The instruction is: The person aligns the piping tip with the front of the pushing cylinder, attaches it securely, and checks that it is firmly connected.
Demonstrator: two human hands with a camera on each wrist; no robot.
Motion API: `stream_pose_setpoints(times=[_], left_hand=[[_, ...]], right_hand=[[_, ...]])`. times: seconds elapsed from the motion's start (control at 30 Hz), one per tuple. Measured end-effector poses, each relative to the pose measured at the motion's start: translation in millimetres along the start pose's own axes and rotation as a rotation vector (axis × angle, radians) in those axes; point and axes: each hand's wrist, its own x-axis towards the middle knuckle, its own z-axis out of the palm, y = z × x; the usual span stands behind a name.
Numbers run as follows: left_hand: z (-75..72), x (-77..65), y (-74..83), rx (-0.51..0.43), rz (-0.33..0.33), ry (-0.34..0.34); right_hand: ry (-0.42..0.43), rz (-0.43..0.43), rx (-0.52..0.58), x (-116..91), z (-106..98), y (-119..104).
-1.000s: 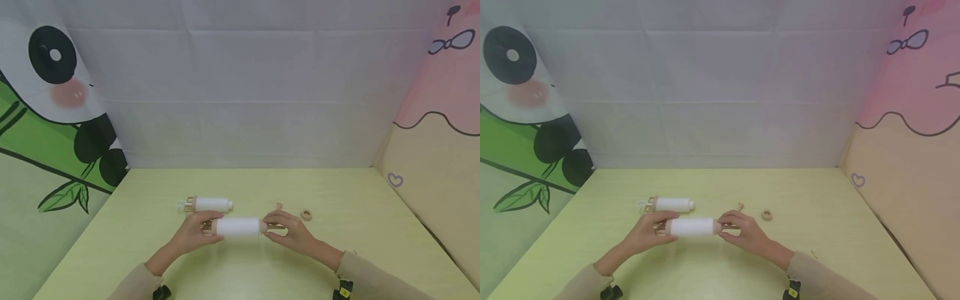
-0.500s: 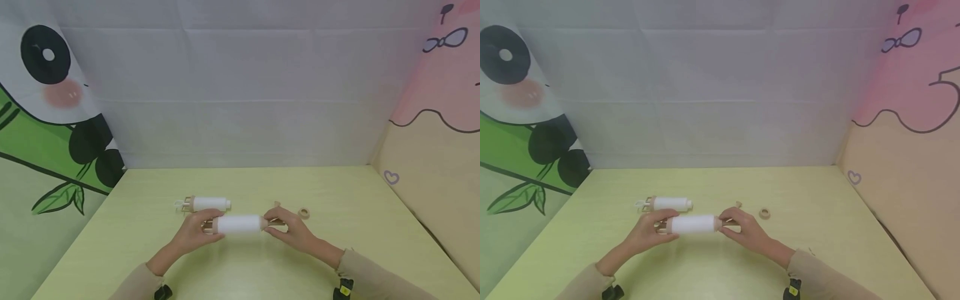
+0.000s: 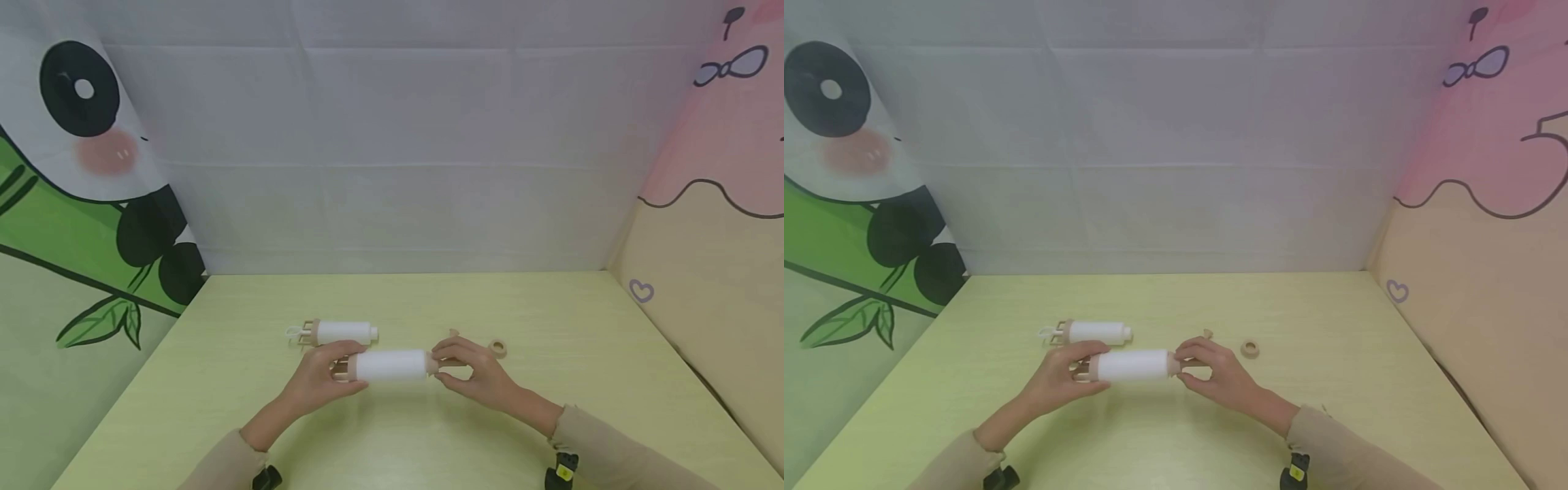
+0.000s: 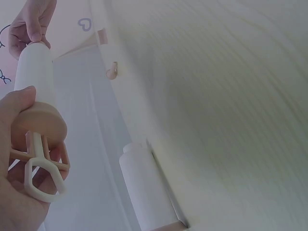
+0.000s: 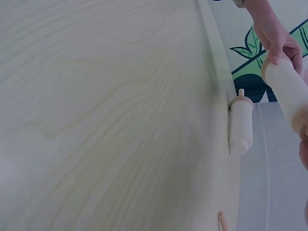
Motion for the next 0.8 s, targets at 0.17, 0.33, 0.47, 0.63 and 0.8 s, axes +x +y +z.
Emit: stream_pose_setpoints(times=[0.17, 0.33, 0.47, 0.63, 0.8], left_hand=[[-0.7, -0.5, 0.3, 0.006, 0.013, 0.012], [-3.0, -1.2, 0.8, 0.007, -0.009, 0.008], [-5.4, 0.2, 8.9, 0.006, -0.049, -0.007], [-8.8, 3.0, 25.9, 0.003, -0.061, -0.010], [-4.5, 0.2, 6.0, 0.001, -0.023, -0.004]], right_hand=[[0.014, 0.003, -0.009, 1.3, 0.7, -0.5], [0.026, 0.006, -0.021, -5.9, 5.3, 11.5], [0.028, 0.032, -0.028, -15.5, 9.4, 25.8], [0.027, 0.062, -0.013, -19.9, 10.3, 31.4], [0.018, 0.059, -0.011, -20.8, 10.7, 34.1]])
